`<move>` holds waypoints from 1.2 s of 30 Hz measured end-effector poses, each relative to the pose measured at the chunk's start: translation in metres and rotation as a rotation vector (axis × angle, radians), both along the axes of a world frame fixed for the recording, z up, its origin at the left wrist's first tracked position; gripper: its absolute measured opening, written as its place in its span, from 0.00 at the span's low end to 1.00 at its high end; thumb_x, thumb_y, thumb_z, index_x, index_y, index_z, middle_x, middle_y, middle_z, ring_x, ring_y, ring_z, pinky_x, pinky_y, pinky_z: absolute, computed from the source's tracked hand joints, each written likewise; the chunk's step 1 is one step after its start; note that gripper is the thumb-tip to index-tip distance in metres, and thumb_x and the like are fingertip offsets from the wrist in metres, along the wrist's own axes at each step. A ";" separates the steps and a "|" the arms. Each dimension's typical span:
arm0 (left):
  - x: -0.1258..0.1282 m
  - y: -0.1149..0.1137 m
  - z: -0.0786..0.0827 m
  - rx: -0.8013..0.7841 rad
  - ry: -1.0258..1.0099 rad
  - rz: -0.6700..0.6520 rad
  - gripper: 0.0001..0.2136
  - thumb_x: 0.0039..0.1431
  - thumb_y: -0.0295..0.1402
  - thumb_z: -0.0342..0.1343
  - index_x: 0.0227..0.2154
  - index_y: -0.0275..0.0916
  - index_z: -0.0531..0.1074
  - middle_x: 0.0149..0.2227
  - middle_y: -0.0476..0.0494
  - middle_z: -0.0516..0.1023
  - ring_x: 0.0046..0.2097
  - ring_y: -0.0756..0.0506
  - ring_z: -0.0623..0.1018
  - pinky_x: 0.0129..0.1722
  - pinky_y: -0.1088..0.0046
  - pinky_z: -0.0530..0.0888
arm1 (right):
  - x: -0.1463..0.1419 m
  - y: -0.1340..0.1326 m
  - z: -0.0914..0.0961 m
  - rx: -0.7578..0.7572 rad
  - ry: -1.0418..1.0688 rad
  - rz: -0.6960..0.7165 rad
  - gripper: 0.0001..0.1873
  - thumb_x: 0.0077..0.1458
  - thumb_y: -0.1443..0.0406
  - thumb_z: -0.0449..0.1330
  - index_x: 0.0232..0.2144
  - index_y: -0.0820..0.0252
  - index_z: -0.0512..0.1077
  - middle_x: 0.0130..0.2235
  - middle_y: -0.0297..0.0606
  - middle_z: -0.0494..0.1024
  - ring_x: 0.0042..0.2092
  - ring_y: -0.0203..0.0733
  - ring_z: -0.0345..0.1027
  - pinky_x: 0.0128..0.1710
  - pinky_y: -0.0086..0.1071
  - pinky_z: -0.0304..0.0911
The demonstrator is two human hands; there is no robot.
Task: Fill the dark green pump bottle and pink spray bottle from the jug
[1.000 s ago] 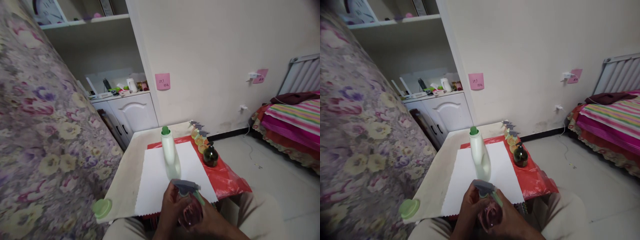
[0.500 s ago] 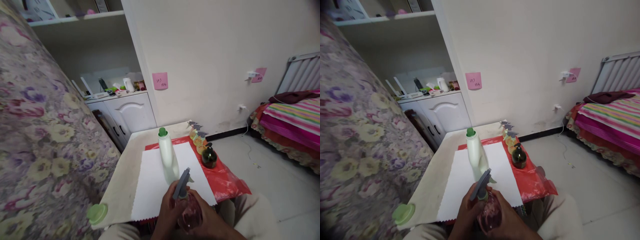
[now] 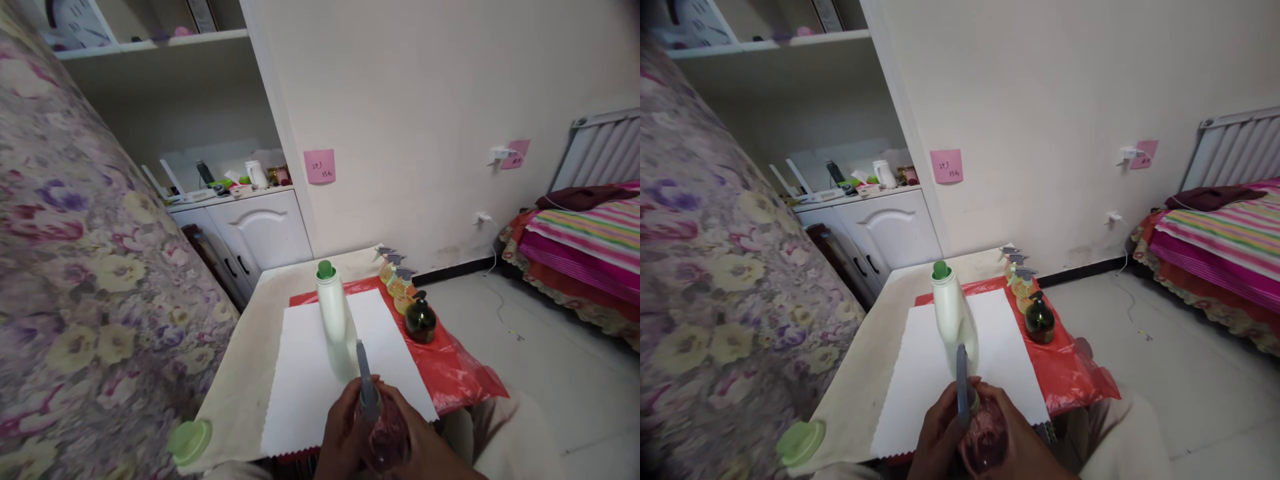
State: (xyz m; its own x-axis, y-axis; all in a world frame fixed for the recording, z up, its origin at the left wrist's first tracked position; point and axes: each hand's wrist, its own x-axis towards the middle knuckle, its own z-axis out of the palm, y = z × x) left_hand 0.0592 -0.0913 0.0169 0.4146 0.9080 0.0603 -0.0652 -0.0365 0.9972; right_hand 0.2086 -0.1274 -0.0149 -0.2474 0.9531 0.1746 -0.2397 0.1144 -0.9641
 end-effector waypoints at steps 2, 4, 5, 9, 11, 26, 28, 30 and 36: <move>-0.001 0.001 0.000 0.005 -0.002 0.008 0.18 0.54 0.42 0.59 0.46 0.39 0.73 0.46 0.39 0.77 0.50 0.36 0.73 0.50 0.63 0.69 | 0.001 0.000 0.000 0.014 -0.054 -0.016 0.46 0.38 0.71 0.69 0.59 0.50 0.56 0.60 0.45 0.64 0.61 0.55 0.59 0.59 0.49 0.57; 0.002 0.002 0.001 0.001 -0.041 0.026 0.17 0.51 0.41 0.62 0.42 0.39 0.73 0.43 0.39 0.78 0.47 0.37 0.75 0.47 0.64 0.70 | 0.001 0.000 -0.001 0.044 -0.098 -0.036 0.46 0.39 0.71 0.68 0.59 0.49 0.55 0.61 0.44 0.63 0.61 0.53 0.58 0.60 0.48 0.54; 0.004 0.002 0.002 -0.008 -0.064 0.044 0.16 0.50 0.40 0.63 0.41 0.39 0.74 0.42 0.40 0.78 0.46 0.38 0.75 0.46 0.64 0.71 | 0.002 -0.001 -0.003 0.051 -0.113 -0.045 0.46 0.40 0.71 0.68 0.59 0.49 0.54 0.60 0.44 0.63 0.61 0.53 0.58 0.60 0.48 0.54; 0.010 0.003 0.013 -0.052 -0.132 0.149 0.14 0.47 0.36 0.66 0.37 0.38 0.74 0.38 0.42 0.78 0.41 0.41 0.75 0.40 0.69 0.71 | 0.004 -0.001 -0.012 -0.007 -0.131 -0.041 0.45 0.38 0.69 0.69 0.58 0.51 0.55 0.53 0.43 0.70 0.52 0.52 0.67 0.53 0.45 0.63; 0.011 0.004 0.019 -0.040 -0.145 0.160 0.14 0.46 0.35 0.66 0.36 0.38 0.74 0.37 0.43 0.78 0.39 0.43 0.75 0.39 0.71 0.71 | 0.006 -0.001 -0.016 -0.034 -0.139 -0.036 0.46 0.36 0.69 0.70 0.57 0.51 0.56 0.50 0.41 0.71 0.49 0.51 0.69 0.50 0.44 0.65; 0.007 -0.008 0.057 0.085 -0.184 0.173 0.13 0.55 0.35 0.60 0.43 0.39 0.72 0.43 0.41 0.78 0.39 0.43 0.78 0.40 0.67 0.73 | 0.015 -0.004 -0.039 -0.017 -0.218 -0.098 0.48 0.34 0.70 0.70 0.57 0.53 0.55 0.57 0.44 0.67 0.55 0.54 0.64 0.55 0.45 0.60; 0.009 -0.009 0.055 0.105 -0.153 0.227 0.12 0.57 0.35 0.58 0.44 0.40 0.72 0.44 0.41 0.78 0.39 0.44 0.78 0.41 0.68 0.73 | 0.016 -0.004 -0.037 -0.002 -0.223 -0.101 0.48 0.33 0.70 0.70 0.57 0.52 0.55 0.57 0.43 0.67 0.56 0.54 0.64 0.56 0.44 0.59; 0.010 -0.011 0.052 0.134 -0.137 0.285 0.12 0.58 0.35 0.57 0.45 0.40 0.71 0.45 0.42 0.77 0.40 0.44 0.78 0.42 0.69 0.73 | 0.017 -0.004 -0.037 0.002 -0.243 -0.114 0.48 0.33 0.70 0.70 0.57 0.51 0.55 0.57 0.42 0.67 0.56 0.53 0.63 0.57 0.43 0.59; 0.008 -0.015 0.049 0.164 -0.100 0.305 0.12 0.59 0.37 0.56 0.45 0.42 0.71 0.47 0.44 0.76 0.41 0.45 0.77 0.43 0.70 0.73 | 0.016 -0.006 -0.040 -0.005 -0.268 -0.126 0.49 0.32 0.72 0.69 0.57 0.51 0.54 0.57 0.41 0.67 0.56 0.51 0.63 0.56 0.42 0.59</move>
State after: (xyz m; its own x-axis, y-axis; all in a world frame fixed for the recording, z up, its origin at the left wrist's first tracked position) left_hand 0.0676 -0.1064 0.0657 0.1110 0.9639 0.2419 -0.1233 -0.2282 0.9658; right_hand 0.2245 -0.1332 -0.0549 -0.1632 0.9800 0.1139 0.0396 0.1219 -0.9917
